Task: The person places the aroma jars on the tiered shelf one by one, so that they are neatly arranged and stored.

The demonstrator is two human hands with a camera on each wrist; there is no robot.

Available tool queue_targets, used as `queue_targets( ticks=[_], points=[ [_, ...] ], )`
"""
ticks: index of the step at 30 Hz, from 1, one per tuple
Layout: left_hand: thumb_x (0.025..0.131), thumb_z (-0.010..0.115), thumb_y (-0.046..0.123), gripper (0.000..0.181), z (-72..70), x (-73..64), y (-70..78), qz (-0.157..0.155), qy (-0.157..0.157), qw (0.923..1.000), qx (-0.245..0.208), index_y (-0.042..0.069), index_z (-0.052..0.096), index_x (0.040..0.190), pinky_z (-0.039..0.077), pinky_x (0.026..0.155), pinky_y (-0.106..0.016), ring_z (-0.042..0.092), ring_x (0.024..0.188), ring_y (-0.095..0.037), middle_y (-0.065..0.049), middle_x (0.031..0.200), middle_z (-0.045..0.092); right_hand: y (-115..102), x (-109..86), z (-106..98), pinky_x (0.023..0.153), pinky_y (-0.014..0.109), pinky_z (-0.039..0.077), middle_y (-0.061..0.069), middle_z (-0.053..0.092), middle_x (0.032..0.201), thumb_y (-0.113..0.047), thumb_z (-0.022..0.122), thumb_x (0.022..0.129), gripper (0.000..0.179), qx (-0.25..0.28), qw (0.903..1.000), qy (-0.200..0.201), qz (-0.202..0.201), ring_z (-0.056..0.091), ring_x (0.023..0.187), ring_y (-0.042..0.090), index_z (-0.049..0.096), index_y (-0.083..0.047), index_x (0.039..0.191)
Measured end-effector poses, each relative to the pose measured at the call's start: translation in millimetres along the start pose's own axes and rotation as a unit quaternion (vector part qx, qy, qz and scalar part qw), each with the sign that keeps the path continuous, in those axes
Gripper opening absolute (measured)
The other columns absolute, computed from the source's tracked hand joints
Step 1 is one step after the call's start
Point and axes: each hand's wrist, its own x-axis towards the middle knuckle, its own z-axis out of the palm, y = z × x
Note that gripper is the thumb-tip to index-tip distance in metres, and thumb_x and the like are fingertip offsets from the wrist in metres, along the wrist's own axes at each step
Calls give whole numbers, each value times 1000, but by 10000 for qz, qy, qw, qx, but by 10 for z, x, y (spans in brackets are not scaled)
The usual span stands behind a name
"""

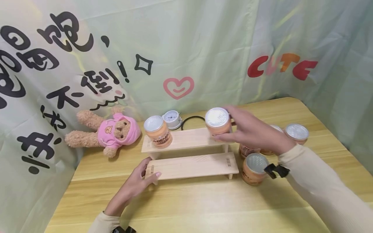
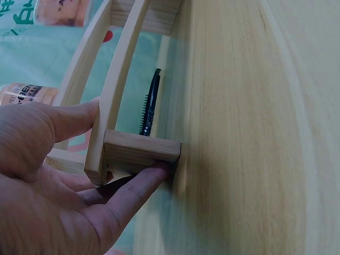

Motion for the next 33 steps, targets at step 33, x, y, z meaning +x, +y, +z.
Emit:
queue_targets(
  ticks=[33],
  points=[
    [93,75,23,74,6,18,10,-33,10,10000,-75,8,36,154,37,112,-56,47,134,-38,-21,147,49,-131,854,715,104,39,48,6,61,130,-32,87,82,79,329,9955,-809,-359,58,120,18,45,-3,143]
  ],
)
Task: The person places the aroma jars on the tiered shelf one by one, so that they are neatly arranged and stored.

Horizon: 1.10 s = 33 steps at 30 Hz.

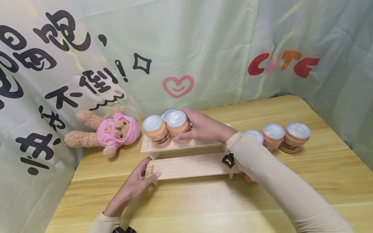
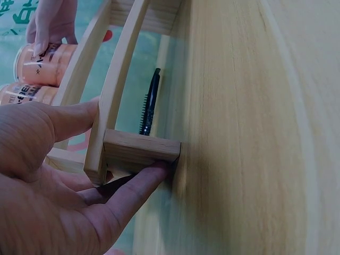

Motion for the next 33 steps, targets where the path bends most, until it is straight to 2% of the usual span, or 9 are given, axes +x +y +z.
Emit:
queue_targets(
  ticks=[6,11,16,22,28,30,33],
  points=[
    [93,75,21,72,9,2,-6,58,-8,10000,-3,7,37,153,38,112,-56,48,134,-38,-20,145,50,-1,-33,-29,104,41,48,7,61,130,-31,88,81,83,111,9998,61,154,58,120,21,43,-3,144],
    [93,75,21,72,13,-8,4,128,7,9999,-4,6,37,153,37,112,-56,47,134,-39,-21,146,50,-14,-127,-112,102,45,50,13,58,135,-26,87,82,81,251,9995,141,121,59,121,30,43,0,144],
    [93,75,20,72,8,-15,4,119,-1,9999,-12,7,37,153,39,111,-55,51,131,-36,-19,142,53,-14,-353,-262,103,48,50,17,54,139,-20,84,85,74,316,9990,265,142,58,122,34,43,2,143],
    [94,73,19,71,-1,-7,-12,135,-114,9998,-79,7,36,153,44,107,-53,56,123,-33,-17,136,57,-9,-662,-435,103,52,49,17,55,136,-20,84,85,71,96,9986,505,94,58,122,36,45,0,141],
    [94,73,14,65,-52,-26,-40,75,-196,9993,-296,9,41,150,49,100,-48,57,120,-34,-18,134,58,51,-1045,-535,96,53,52,14,55,139,-22,86,83,73,-135,9956,776,513,58,123,38,46,-5,142],
    [94,73,12,63,-71,-28,-39,143,-270,9988,-373,7,42,148,50,96,-44,59,117,-35,-21,131,60,108,-1180,-556,96,41,54,15,54,139,-19,87,82,73,-148,9948,865,523,57,123,40,47,-5,142],
    [93,73,10,62,-86,-16,-35,234,-361,9983,-397,4,42,146,51,94,-41,60,116,-36,-22,129,61,198,-1386,-571,92,21,54,14,54,139,-13,87,81,74,-124,9932,1031,527,58,123,23,47,-5,142]
  ],
)
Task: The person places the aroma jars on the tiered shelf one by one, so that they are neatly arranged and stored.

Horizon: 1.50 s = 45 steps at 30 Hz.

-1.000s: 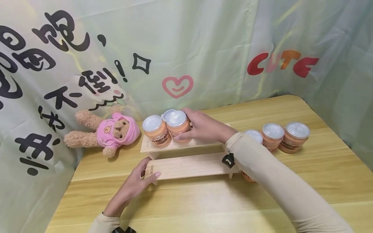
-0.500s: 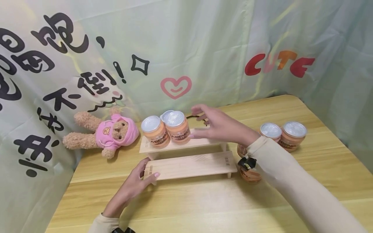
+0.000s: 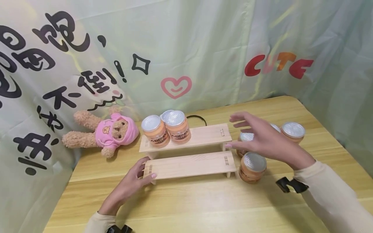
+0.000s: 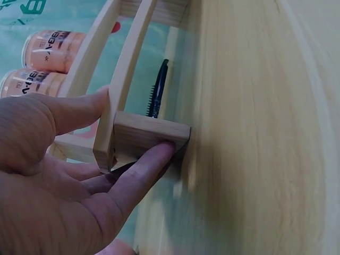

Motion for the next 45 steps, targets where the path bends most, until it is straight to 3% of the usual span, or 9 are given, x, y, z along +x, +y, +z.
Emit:
queue_targets(
  ticks=[2,4,11,15,19,25,31,37,45],
  points=[
    [93,73,9,61,-1,8,3,30,-10,10000,23,3,43,146,51,93,-40,60,116,-37,-23,129,61,82,-101,-3,89,10,49,13,54,138,-8,88,78,73,38,9999,138,-53,59,120,9,49,-5,140],
    [93,73,8,61,0,11,0,37,4,10000,14,2,43,146,51,93,-41,60,116,-37,-23,130,61,152,-199,3,86,11,51,12,55,136,-4,88,77,73,74,9997,229,-61,56,115,-4,49,-4,139],
    [93,73,7,60,12,7,5,-13,14,10000,-67,2,44,145,51,95,-43,59,119,-38,-22,130,61,410,-492,107,86,7,47,-3,61,126,5,89,70,74,-112,9974,610,-380,63,107,-2,53,-1,134],
    [93,72,7,60,15,4,11,-11,26,10000,-73,3,44,145,52,95,-44,59,118,-38,-21,130,62,500,-636,166,91,5,43,-12,59,128,6,89,69,76,-21,9968,761,-234,61,108,-5,53,2,135],
    [93,73,6,60,23,-3,17,6,51,10000,-84,3,44,145,52,95,-46,59,119,-39,-22,130,61,551,-735,206,92,4,41,-12,59,128,7,89,68,74,15,9954,953,-49,58,110,-8,55,2,133],
    [93,73,8,60,33,2,-5,24,91,10000,-29,3,44,145,50,98,-47,58,120,-39,-21,130,61,591,-821,287,90,6,45,-6,60,125,12,89,64,73,179,9938,1096,-43,57,111,-5,57,3,129],
    [93,74,10,62,17,8,-25,-5,66,10000,10,4,43,146,51,96,-44,59,118,-37,-20,129,62,613,-881,394,89,4,44,-8,58,126,0,94,65,77,-33,9956,927,117,53,112,-8,55,-2,132],
    [93,74,12,65,-2,-6,-15,-54,147,9999,54,6,42,149,53,94,-45,59,118,-36,-18,129,63,687,-874,477,83,7,48,9,57,129,-7,96,64,85,-113,9962,819,271,54,107,-10,52,-2,137],
    [93,75,15,67,-7,-8,-12,-170,162,9997,94,10,42,150,52,95,-48,59,119,-35,-18,130,62,756,-908,534,78,10,50,-15,55,119,-4,95,64,79,-191,9962,822,223,56,102,-7,54,-1,131]
  ],
)
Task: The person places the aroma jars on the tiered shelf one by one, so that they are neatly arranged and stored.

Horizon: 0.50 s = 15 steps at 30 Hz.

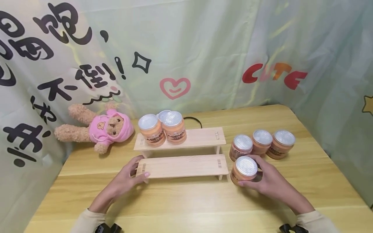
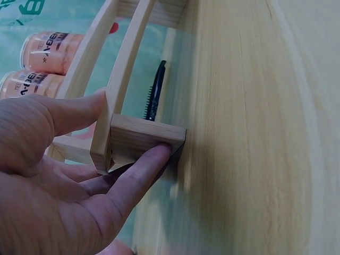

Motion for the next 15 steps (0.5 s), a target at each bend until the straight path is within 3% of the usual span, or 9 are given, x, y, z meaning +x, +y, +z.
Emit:
queue_targets(
  ticks=[7,15],
  points=[
    [93,75,14,67,-13,12,-11,111,2,9998,151,7,41,151,51,98,-48,58,120,-37,-19,132,60,-17,21,-2,79,7,47,-5,61,115,-3,95,65,73,-180,9996,23,-210,56,102,-6,57,-5,128],
    [93,74,13,68,-11,16,-19,171,-30,9997,168,7,40,151,45,105,-55,55,124,-38,-17,134,58,-184,53,-105,79,7,47,-11,62,114,-11,96,66,72,-446,9989,-71,-130,57,100,-7,59,-7,127]
  ],
)
